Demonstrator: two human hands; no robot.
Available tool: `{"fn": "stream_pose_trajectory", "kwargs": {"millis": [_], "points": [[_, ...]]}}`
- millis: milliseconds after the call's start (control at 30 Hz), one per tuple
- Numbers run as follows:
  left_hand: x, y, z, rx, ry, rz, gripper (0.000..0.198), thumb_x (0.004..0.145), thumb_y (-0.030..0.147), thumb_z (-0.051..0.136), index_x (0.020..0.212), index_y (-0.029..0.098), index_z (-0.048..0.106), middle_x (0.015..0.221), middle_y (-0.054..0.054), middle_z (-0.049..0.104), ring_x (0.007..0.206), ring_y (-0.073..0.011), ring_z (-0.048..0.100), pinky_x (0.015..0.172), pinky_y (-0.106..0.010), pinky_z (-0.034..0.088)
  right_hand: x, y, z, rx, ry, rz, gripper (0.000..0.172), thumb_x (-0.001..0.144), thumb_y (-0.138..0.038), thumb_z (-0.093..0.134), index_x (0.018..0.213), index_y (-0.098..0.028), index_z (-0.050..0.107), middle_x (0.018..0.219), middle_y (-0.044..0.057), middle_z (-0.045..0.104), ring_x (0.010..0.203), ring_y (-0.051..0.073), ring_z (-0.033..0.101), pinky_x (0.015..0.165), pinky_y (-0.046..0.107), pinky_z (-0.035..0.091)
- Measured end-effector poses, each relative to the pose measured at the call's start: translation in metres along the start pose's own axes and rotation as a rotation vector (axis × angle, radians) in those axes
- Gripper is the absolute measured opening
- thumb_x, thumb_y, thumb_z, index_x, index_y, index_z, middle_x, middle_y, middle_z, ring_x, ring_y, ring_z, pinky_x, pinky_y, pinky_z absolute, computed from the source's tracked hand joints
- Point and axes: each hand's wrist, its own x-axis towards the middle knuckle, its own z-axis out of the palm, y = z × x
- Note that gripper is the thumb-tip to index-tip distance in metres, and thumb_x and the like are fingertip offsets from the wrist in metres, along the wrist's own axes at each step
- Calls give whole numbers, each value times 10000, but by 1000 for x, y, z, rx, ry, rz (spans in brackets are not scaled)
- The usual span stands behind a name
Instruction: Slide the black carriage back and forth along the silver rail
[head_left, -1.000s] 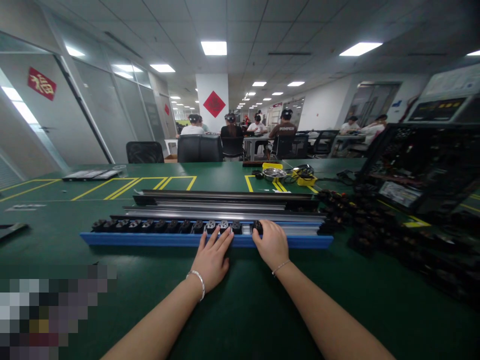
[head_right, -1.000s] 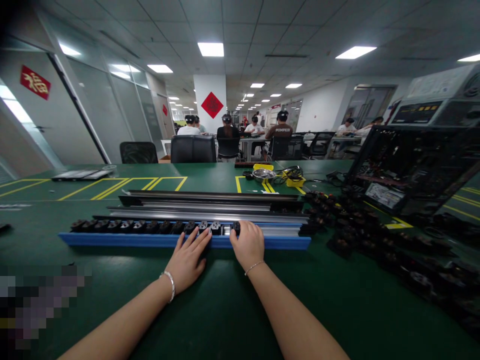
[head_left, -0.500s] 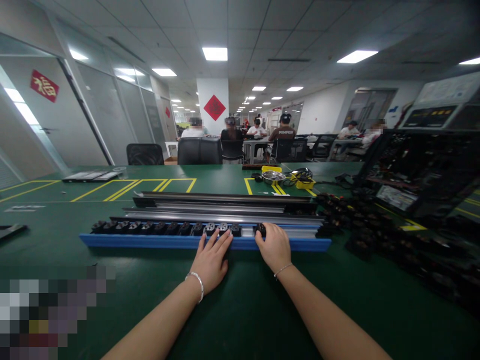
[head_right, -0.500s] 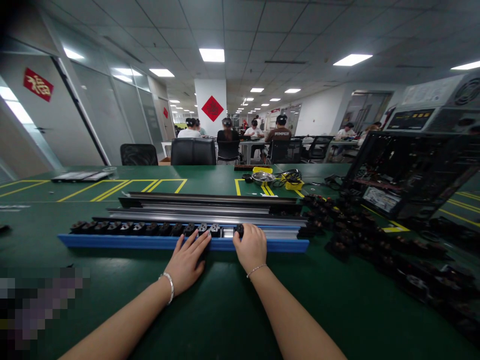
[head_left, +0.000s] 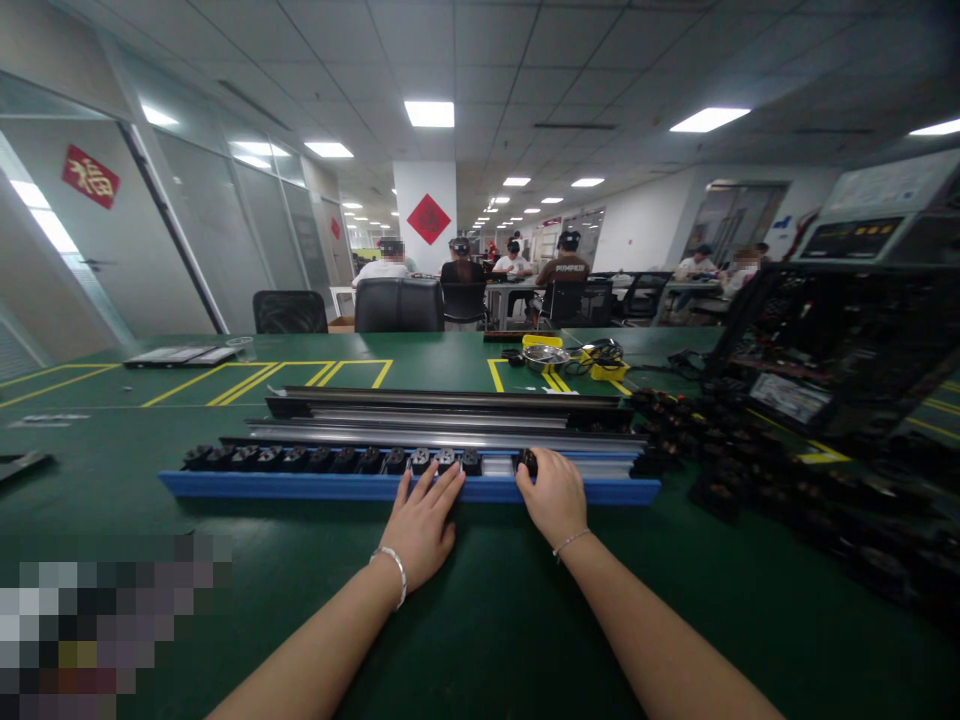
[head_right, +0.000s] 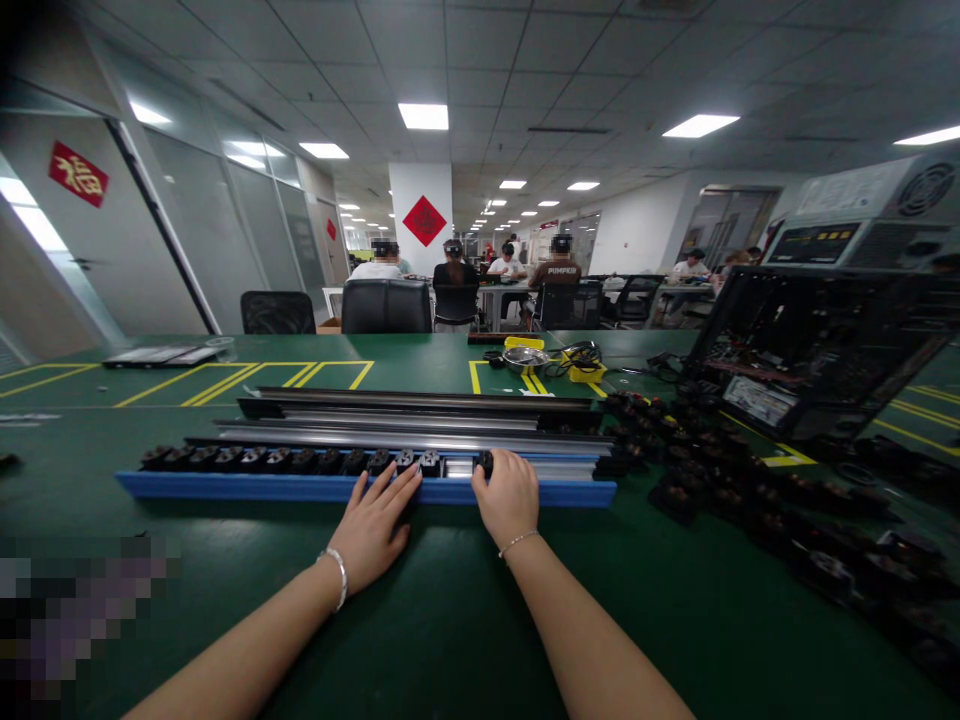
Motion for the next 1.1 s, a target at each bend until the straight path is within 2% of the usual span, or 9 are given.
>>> {"fn": "stream_pose_trajectory", "kwargs": {"millis": [567,1100], "points": [[0,-1,1,-27,-16,-6,679,774,207,458,1399,303,211,1444,13,315,1356,-223,181,1091,-531,133,0,7,-5,-5,-11,22,226,809,-292,420,904,-165,581,945,79,632,899,201,529,835,303,333],[1,-1,0,-37,-42,-10,687,761,181,451,1396,300,217,1455,31,289,1360,-223,161,1096,-528,110,0,16,1,-15,46,-6,201,798,-296,436,862,-168,578,879,77,631,855,197,525,815,309,322]]}}
